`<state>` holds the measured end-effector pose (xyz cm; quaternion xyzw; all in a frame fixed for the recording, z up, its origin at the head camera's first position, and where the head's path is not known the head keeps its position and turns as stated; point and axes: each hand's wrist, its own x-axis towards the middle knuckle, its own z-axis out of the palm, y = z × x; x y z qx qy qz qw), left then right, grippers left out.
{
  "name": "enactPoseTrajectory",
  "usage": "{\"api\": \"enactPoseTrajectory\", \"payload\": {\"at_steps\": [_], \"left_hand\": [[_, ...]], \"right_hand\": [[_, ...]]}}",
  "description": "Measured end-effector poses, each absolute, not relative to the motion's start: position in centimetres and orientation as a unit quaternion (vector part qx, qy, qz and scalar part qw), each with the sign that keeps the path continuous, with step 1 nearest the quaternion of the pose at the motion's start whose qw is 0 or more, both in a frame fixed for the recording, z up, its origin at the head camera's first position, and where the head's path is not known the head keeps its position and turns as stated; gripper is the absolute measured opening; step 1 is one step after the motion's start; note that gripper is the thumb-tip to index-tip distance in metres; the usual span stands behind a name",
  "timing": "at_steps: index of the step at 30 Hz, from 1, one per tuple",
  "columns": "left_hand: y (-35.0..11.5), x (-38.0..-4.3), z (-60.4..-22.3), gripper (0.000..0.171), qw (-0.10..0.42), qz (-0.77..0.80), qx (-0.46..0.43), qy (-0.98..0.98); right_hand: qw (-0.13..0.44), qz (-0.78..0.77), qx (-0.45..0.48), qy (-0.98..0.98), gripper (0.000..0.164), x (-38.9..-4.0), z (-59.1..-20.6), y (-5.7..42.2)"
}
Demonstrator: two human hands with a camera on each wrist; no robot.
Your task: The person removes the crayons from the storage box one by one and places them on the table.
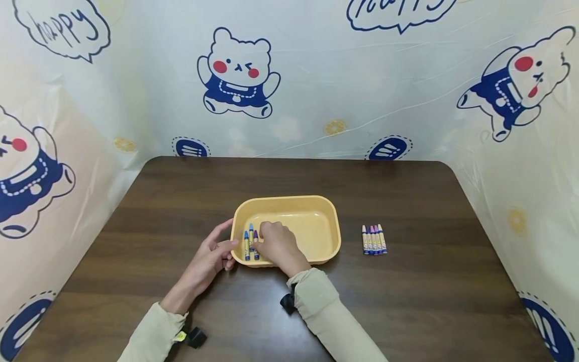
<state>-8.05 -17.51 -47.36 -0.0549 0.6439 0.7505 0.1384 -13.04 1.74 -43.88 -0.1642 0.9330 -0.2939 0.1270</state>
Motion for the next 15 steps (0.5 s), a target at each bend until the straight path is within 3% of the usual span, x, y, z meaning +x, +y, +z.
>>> {"api": "enactPoseTrajectory", "payload": {"at_steps": [6, 15], "left_hand": [[-17.68, -8.10, -47.15, 0.063, 0.136, 0.748, -0.049, 0.648], [-17.62, -8.10, -47.31, 0.063, 0.141, 0.748, -0.058, 0.645]], "right_hand": [[0.125, -0.282, -0.171, 0.936, 0.026, -13.10, -43.78, 1.54], [0.105, -0.256, -0.164, 0.947, 0.010, -13.01, -43.74, 1.51]]}}
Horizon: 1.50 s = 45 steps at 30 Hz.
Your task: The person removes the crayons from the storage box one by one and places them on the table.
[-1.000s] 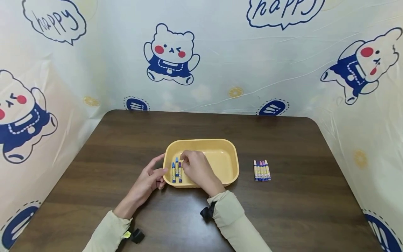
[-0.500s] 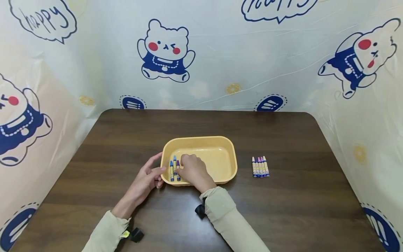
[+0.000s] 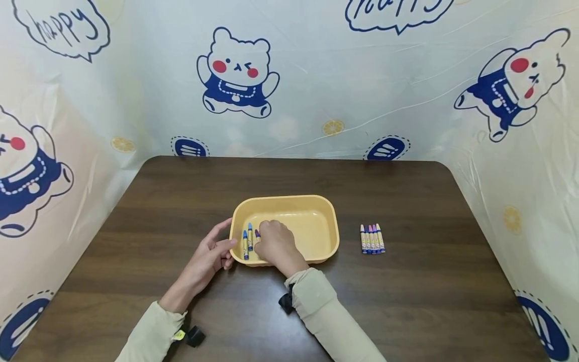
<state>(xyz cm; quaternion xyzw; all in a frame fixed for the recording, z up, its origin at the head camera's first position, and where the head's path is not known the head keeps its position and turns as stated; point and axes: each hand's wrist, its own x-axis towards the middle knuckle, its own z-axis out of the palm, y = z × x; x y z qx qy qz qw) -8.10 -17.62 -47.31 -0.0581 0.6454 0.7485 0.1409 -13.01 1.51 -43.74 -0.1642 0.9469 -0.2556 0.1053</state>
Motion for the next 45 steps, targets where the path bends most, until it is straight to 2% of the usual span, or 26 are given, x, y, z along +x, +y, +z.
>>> {"api": "enactPoseTrajectory", "payload": {"at_steps": [6, 15, 22, 33, 45], "left_hand": [[-17.60, -8.10, -47.41, 0.064, 0.137, 0.755, -0.048, 0.640], [-17.64, -8.07, -47.44, 0.065, 0.138, 0.754, -0.048, 0.641], [-17.76, -8.08, -47.58, 0.065, 0.141, 0.751, -0.049, 0.643], [-17.74, -8.11, -47.58, 0.064, 0.138, 0.750, -0.043, 0.645], [-17.66, -8.04, -47.51, 0.063, 0.131, 0.747, -0.045, 0.650]], "right_hand": [[0.097, -0.242, -0.157, 0.953, 0.016, -13.10, -43.76, 1.45], [0.098, -0.240, -0.169, 0.951, 0.013, -12.94, -43.82, 1.57], [0.088, -0.251, -0.171, 0.949, 0.025, -12.94, -43.96, 1.62], [0.063, -0.261, -0.173, 0.947, 0.013, -13.08, -43.97, 1.51], [0.039, -0.268, -0.177, 0.946, 0.017, -13.02, -43.95, 1.49]]}}
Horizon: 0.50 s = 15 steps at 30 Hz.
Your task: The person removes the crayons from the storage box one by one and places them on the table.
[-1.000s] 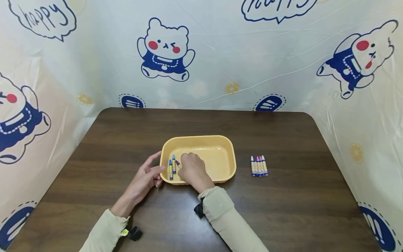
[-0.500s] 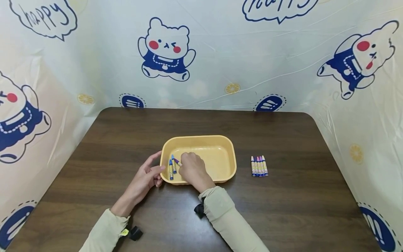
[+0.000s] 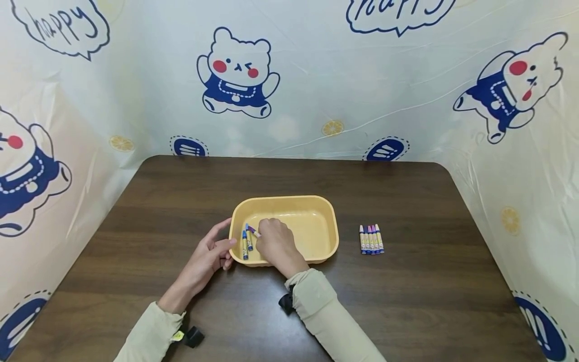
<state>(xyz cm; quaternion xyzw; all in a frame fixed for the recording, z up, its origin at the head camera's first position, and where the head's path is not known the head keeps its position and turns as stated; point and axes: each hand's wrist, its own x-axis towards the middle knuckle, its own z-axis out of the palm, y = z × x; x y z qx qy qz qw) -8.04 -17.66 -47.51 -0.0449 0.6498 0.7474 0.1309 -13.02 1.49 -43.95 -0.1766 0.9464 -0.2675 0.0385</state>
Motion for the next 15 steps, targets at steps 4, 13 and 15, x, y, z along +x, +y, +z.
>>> {"api": "enactPoseTrajectory", "payload": {"at_steps": [4, 13, 15], "left_hand": [[-17.6, -8.0, -47.6, 0.062, 0.125, 0.751, -0.041, 0.647], [-17.5, -7.9, -47.6, 0.062, 0.122, 0.746, -0.040, 0.653], [-17.5, -7.9, -47.6, 0.061, 0.121, 0.746, -0.040, 0.654]], "right_hand": [[0.028, -0.269, -0.177, 0.946, 0.013, -12.9, -43.8, 1.6], [0.016, -0.276, -0.169, 0.946, 0.005, -12.8, -43.0, 2.0], [0.013, -0.276, -0.169, 0.946, 0.005, -12.8, -42.9, 2.1]]}}
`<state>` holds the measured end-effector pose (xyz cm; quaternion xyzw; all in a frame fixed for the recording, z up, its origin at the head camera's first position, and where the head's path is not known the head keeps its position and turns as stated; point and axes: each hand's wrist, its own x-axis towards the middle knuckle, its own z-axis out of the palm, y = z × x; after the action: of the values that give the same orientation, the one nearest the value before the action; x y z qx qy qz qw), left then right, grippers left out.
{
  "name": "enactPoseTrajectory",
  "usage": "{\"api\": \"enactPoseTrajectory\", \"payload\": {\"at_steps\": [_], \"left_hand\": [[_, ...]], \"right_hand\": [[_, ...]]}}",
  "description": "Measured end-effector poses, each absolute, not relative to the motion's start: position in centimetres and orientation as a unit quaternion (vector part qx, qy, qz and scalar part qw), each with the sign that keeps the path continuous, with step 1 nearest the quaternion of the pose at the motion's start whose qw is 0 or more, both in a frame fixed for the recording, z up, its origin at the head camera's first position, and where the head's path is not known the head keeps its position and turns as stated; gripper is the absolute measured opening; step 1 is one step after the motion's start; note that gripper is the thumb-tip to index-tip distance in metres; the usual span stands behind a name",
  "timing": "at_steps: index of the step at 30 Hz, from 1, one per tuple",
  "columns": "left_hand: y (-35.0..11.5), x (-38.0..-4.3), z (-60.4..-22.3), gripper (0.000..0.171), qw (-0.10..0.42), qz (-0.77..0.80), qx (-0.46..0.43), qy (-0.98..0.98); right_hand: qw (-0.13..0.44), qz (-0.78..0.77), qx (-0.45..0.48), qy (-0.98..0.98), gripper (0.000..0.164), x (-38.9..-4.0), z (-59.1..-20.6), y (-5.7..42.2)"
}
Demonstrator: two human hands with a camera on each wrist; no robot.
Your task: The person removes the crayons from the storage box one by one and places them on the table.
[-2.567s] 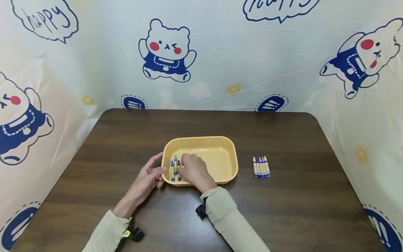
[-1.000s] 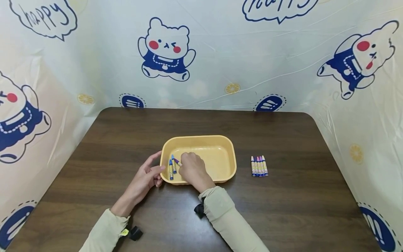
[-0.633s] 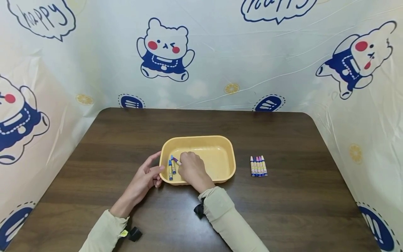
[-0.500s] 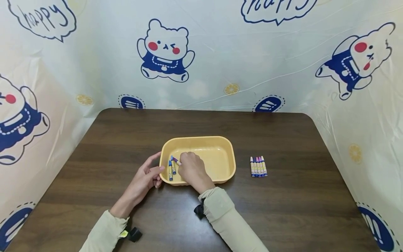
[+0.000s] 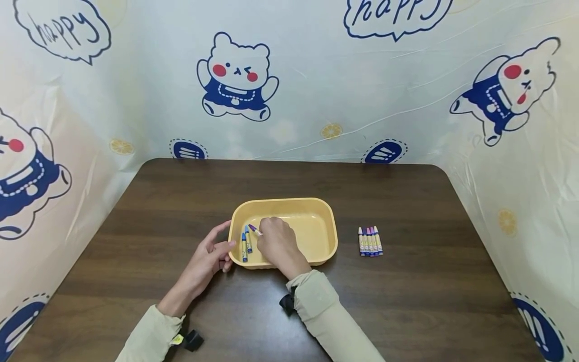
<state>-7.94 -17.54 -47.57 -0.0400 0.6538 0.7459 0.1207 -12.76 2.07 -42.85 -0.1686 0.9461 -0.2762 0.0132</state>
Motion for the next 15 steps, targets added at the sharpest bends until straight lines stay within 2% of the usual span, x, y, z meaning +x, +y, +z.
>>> {"api": "enactPoseTrajectory", "payload": {"at_steps": [15], "left_hand": [[-17.7, -7.8, -47.6, 0.059, 0.118, 0.742, -0.040, 0.659]], "right_hand": [[-0.008, -0.295, -0.158, 0.942, 0.006, -12.9, -42.0, 4.2]]}}
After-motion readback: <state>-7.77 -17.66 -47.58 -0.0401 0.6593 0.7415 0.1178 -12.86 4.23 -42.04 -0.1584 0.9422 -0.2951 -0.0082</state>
